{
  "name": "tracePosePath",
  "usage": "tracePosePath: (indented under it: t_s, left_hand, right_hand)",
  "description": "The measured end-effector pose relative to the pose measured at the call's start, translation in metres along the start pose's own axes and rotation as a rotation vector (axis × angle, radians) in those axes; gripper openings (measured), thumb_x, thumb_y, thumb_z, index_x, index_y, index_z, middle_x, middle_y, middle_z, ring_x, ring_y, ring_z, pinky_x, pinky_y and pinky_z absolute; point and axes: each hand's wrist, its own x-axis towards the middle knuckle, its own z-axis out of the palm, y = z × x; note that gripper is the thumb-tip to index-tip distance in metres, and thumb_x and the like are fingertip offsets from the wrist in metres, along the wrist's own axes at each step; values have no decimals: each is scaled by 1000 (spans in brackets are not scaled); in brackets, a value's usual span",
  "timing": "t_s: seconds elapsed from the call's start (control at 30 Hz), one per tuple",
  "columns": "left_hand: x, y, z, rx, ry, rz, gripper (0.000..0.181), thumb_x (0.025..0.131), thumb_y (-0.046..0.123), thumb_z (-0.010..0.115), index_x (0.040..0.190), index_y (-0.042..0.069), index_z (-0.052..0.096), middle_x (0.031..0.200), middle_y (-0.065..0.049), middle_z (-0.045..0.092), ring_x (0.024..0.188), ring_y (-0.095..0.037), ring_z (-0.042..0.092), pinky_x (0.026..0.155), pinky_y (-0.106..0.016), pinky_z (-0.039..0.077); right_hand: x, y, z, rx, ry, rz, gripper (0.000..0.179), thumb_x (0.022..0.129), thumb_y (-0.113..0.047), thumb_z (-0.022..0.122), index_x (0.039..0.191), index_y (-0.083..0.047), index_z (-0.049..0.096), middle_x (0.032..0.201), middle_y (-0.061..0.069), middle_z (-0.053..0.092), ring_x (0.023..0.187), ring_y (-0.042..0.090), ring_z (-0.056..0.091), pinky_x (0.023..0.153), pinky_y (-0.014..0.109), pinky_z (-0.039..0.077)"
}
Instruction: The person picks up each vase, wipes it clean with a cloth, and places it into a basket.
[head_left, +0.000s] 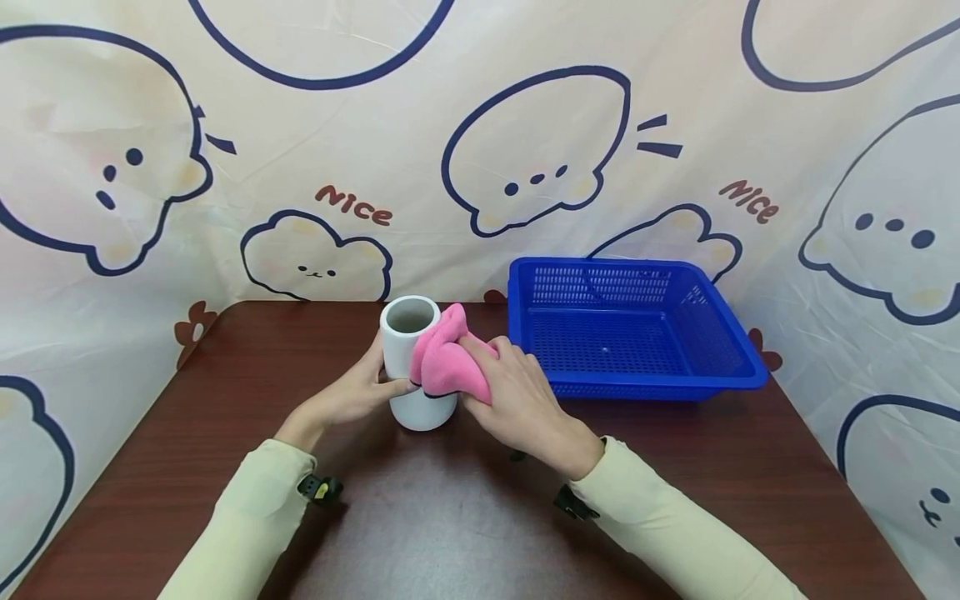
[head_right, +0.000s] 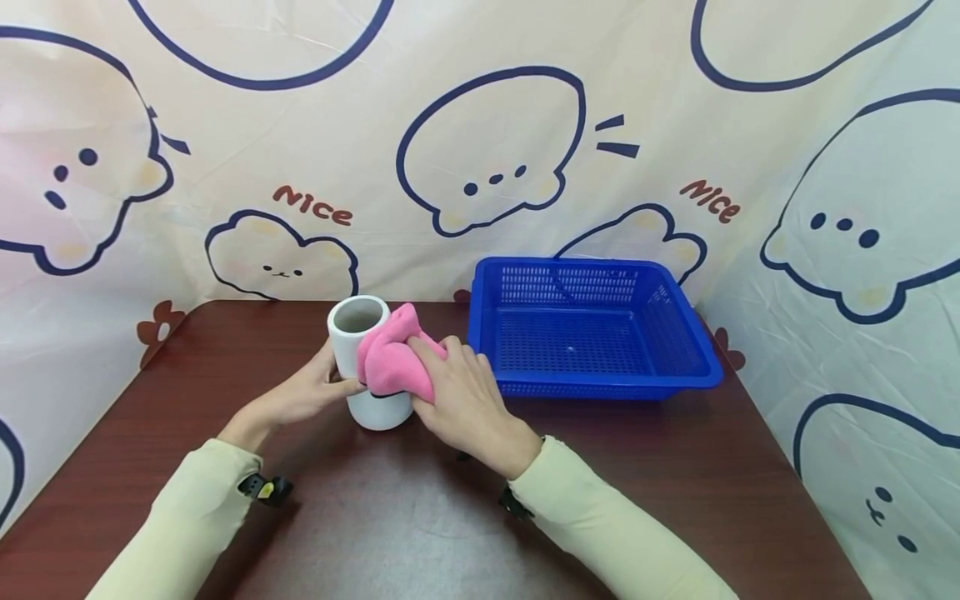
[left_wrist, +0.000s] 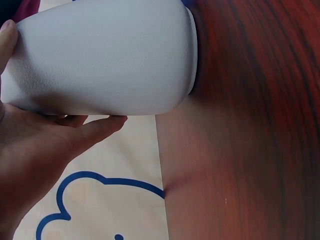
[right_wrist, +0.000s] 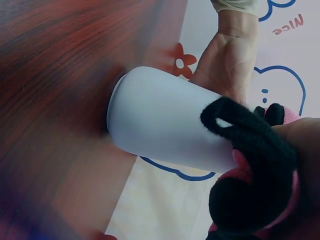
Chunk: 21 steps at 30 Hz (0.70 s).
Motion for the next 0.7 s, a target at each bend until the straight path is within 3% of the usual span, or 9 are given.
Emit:
tracePosePath:
  t_s: [0.33, 0.53, 0.7]
  left_hand:
    - [0, 0, 0, -7, -4, 10, 94, 95, 15, 70, 159, 27, 3, 158, -10, 25, 145, -36, 29, 112, -66, 36]
    - [0, 0, 0, -17, -10, -4, 97, 94, 16, 71, 159, 34, 2, 160, -7, 20, 148, -36, 23, 114, -71, 31]
    - [0, 0, -1, -8, -8, 1, 96, 94, 16, 71, 159, 31, 2, 160, -8, 21, 147, -36, 25, 113, -70, 33]
  right_hand:
    - [-2, 2, 3, -9, -6, 3, 61, 89, -26, 70, 146, -23, 50, 99, 3, 56, 89, 18, 48, 68, 28, 37]
    - [-2, 3, 5, -3, -16, 5, 62, 89, -26, 71, 147, -22, 50, 100, 3, 56, 89, 17, 48, 68, 28, 37]
    - [-1, 4, 6, -4, -15, 0, 62, 88, -25, 71, 146, -22, 51, 100, 3, 56, 88, 17, 48, 68, 29, 37]
